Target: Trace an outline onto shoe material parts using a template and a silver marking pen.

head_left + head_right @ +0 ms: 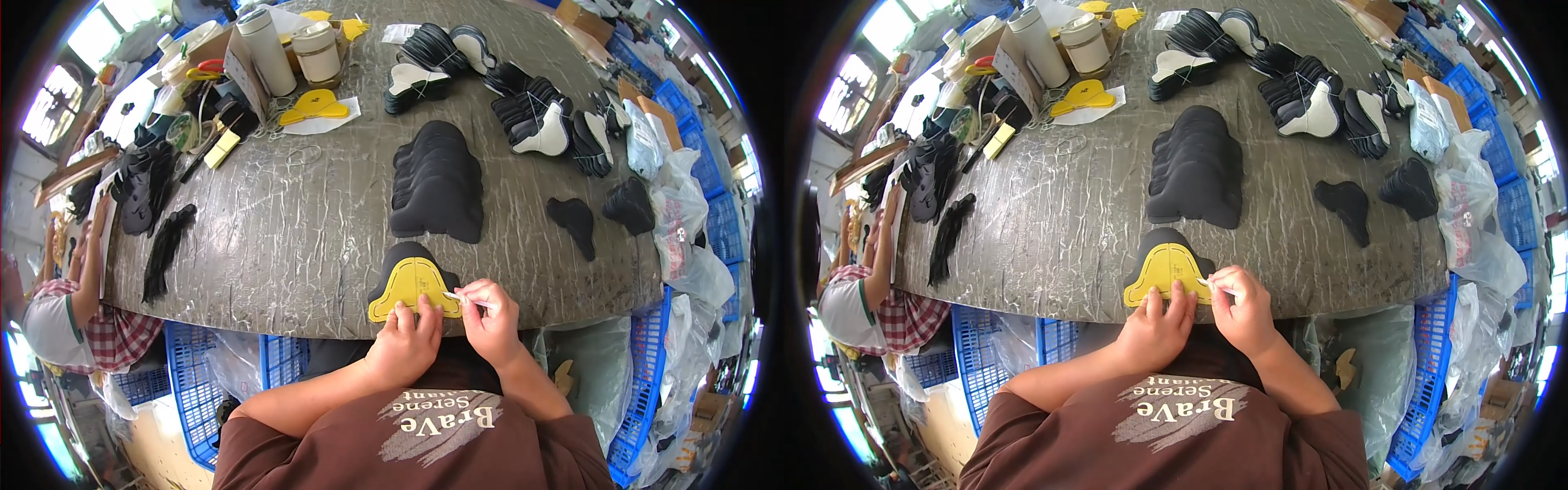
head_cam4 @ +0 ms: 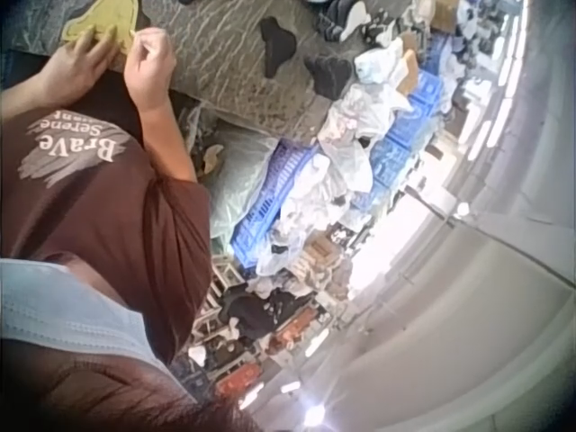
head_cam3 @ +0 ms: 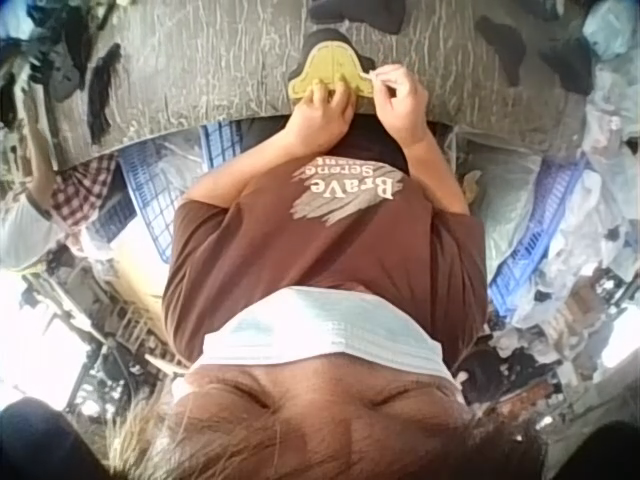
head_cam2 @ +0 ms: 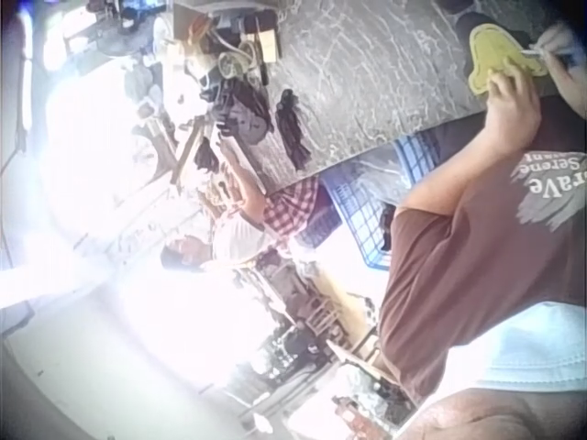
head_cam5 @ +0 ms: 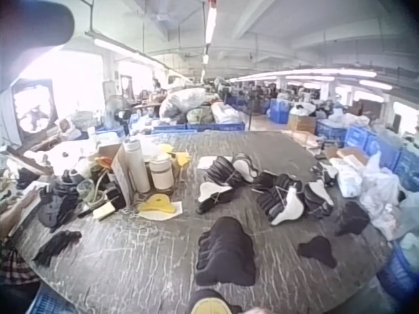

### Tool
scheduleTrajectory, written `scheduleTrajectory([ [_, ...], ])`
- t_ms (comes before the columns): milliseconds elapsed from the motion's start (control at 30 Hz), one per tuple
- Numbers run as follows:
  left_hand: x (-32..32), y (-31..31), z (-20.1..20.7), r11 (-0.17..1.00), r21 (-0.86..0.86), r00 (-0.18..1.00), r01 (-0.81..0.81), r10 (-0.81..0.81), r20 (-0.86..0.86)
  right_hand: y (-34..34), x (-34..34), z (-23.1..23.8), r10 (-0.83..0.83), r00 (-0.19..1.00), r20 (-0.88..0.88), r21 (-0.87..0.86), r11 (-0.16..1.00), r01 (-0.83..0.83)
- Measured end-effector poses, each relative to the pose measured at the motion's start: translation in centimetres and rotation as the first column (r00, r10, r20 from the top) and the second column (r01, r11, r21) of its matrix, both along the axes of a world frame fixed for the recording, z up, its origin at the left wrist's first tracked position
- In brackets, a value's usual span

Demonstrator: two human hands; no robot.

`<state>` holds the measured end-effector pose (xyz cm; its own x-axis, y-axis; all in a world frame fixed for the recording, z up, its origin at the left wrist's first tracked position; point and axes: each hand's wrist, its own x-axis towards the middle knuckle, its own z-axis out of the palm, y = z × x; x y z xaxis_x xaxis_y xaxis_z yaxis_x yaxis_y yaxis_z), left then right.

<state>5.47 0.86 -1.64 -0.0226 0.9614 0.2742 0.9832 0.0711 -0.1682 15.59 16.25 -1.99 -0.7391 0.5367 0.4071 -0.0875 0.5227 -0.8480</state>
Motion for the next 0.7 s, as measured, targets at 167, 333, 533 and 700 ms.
scheduleTrajectory([
  [167,0.0,0.0,0.0,1.000,-0.003,1.000,0.001,-0.001,-0.002,0.4,-1.0,0.6,-0.019,1.000,0.004,0.059,0.998,0.019],
  [333,-0.1,0.0,0.0,1.000,-0.011,1.000,0.006,-0.006,0.007,1.0,-2.8,0.7,-0.008,1.000,0.014,0.120,0.993,0.007],
  [533,0.0,-0.1,0.2,0.999,-0.034,1.000,0.003,-0.002,0.016,1.1,-2.3,0.6,0.015,1.000,0.026,0.190,0.982,-0.020],
  [700,0.0,-0.1,-0.1,1.000,-0.023,1.000,-0.001,0.001,0.007,0.6,-0.6,0.9,0.029,0.999,0.027,0.201,0.979,-0.034],
])
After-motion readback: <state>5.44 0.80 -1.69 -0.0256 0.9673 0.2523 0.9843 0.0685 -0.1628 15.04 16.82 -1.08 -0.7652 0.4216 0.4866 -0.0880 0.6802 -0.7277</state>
